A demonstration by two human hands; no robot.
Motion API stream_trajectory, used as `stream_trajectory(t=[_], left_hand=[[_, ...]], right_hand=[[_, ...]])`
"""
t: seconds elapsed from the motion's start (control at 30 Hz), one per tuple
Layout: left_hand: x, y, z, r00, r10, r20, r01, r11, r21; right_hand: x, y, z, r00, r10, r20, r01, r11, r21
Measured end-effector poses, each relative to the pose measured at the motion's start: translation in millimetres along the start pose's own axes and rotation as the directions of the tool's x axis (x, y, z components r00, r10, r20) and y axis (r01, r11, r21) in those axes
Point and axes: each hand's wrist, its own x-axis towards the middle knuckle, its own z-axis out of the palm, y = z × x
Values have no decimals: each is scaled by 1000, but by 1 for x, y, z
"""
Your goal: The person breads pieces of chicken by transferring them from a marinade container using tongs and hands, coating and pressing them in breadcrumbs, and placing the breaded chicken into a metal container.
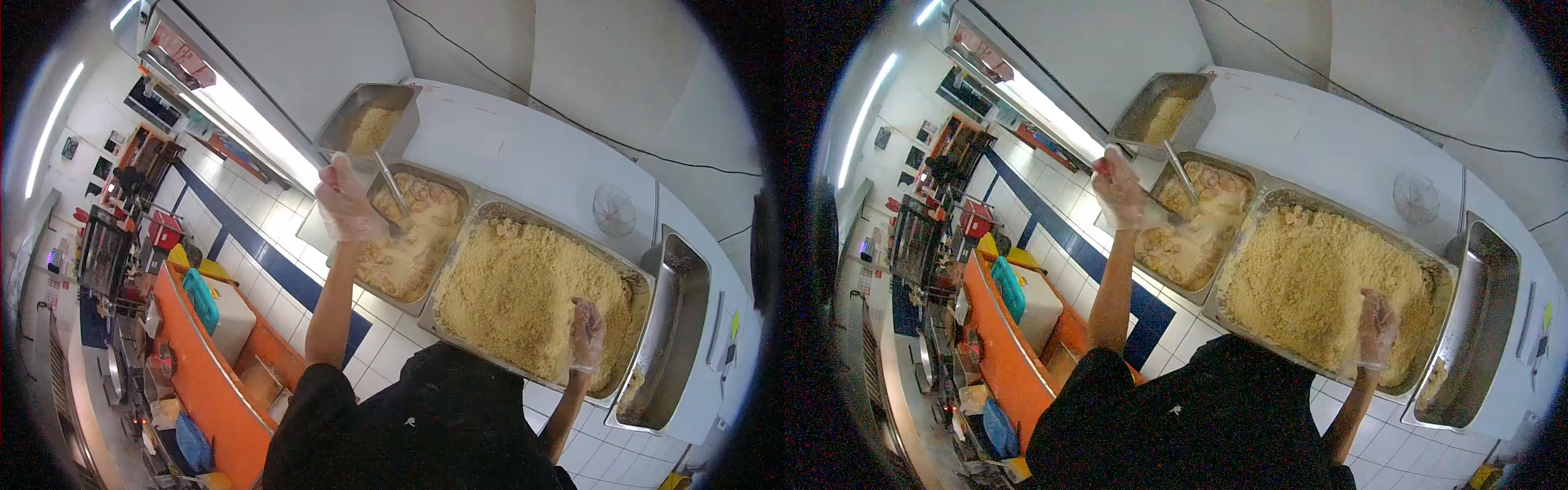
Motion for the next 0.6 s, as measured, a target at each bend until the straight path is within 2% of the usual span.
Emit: stream_trajectory(t=[0.03, 0.07, 0.17, 0.23, 0.27, 0.3, 0.37, 0.47, 0.5, 0.53, 0.57, 0.6], left_hand=[[-4, 13, -7, 998, 26, -51, -25, 1000, 14], [-7, 4, -8, 991, 40, -129, -27, 994, 106], [-12, -33, -23, 996, 55, -77, -42, 987, 154], [-13, -77, -34, 989, 119, -91, -101, 978, 181], [-28, -30, -41, 997, 66, -46, -60, 992, 115], [-35, -18, -48, 997, 8, -78, 2, 992, 130], [-46, 16, -55, 996, 48, -77, -37, 989, 145], [-45, 11, -48, 996, -31, -82, 48, 976, 210], [-45, 15, -41, 993, 97, -69, -79, 969, 233], [-44, 2, -29, 988, 125, -86, -88, 935, 345], [-44, -20, -18, 984, 151, -98, -91, 887, 452], [-41, -35, -10, 983, 146, -109, -81, 888, 453]], right_hand=[[0, -5, 1, 999, 21, 41, -22, 999, 32], [2, -8, 4, 999, 16, 40, -17, 999, 33], [3, -11, 4, 999, 6, 47, -6, 1000, -13], [1, -12, 3, 1000, -12, 4, 12, 1000, -27], [1, -8, 3, 1000, -8, -13, 8, 1000, -18], [0, -1, -2, 1000, -28, -15, 27, 1000, -11], [2, 13, -8, 999, -47, -4, 47, 999, -8], [6, 18, -5, 1000, -3, 13, 3, 998, -65], [3, 11, 0, 998, -51, 34, 51, 999, 5], [1, 6, 3, 994, -100, 51, 96, 992, 76], [4, 7, 6, 992, -106, 62, 101, 992, 72], [8, 11, 10, 990, -123, 73, 123, 992, 4]])
